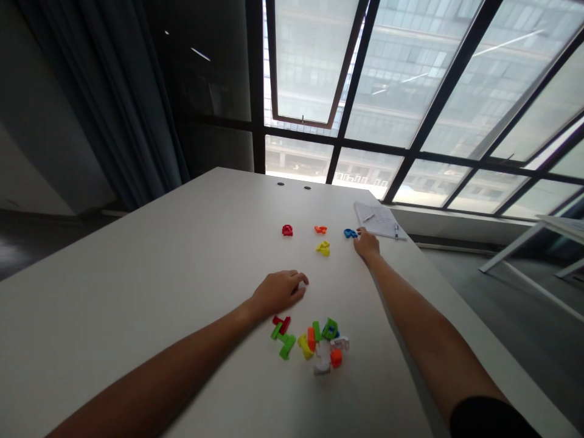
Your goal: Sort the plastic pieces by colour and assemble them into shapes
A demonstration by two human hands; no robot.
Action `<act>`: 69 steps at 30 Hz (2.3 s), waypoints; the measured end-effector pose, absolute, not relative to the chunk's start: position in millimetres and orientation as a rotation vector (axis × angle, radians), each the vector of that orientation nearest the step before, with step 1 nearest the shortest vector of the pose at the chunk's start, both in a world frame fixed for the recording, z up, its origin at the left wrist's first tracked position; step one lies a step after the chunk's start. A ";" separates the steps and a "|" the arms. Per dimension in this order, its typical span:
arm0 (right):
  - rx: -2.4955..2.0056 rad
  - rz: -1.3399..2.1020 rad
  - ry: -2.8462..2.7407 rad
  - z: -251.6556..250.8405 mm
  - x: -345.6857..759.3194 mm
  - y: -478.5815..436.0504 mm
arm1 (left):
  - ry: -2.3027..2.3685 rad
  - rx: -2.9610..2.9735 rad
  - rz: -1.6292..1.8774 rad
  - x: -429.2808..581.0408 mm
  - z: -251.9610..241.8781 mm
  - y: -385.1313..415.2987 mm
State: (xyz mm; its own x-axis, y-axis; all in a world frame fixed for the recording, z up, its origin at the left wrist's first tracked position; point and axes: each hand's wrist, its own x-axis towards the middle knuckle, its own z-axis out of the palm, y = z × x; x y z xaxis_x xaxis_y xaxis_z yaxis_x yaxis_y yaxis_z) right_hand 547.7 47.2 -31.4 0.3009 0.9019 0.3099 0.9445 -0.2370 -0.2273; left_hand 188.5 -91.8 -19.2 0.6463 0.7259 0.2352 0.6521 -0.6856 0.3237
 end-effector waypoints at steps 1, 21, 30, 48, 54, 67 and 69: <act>-2.195 -0.171 -1.647 -31.0 546.4 43.7 | 1.125 2.653 0.513 188.4 -18.7 -91.8; -1.004 0.968 -2.280 -4.9 443.5 -161.1 | 1.118 2.656 0.589 189.1 -19.2 -111.5; -1.237 1.319 -1.881 -9.0 434.2 -126.1 | 0.735 2.607 0.534 183.5 -7.6 -110.0; -1.130 1.102 -1.568 -37.2 404.1 -121.8 | 0.892 2.363 0.757 186.5 -13.5 -108.3; -1.133 1.050 -1.627 -35.8 402.1 -127.5 | 0.835 2.277 0.784 185.0 -11.7 -106.5; -1.025 0.684 -1.708 -34.4 401.0 -133.9 | 0.867 2.192 0.829 185.0 -14.2 -103.3; -1.031 0.627 -1.702 -36.2 402.2 -133.6 | 0.890 2.203 0.857 184.9 -15.5 -102.1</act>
State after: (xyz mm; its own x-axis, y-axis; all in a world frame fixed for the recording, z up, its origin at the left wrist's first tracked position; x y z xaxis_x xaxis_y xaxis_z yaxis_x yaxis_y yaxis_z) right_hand 402.2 -133.6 -36.2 -0.1288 0.8633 0.4880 0.3402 0.5007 -0.7959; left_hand 184.9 -102.1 -15.5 0.5658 0.7539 0.3339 0.3622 -0.5911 0.7207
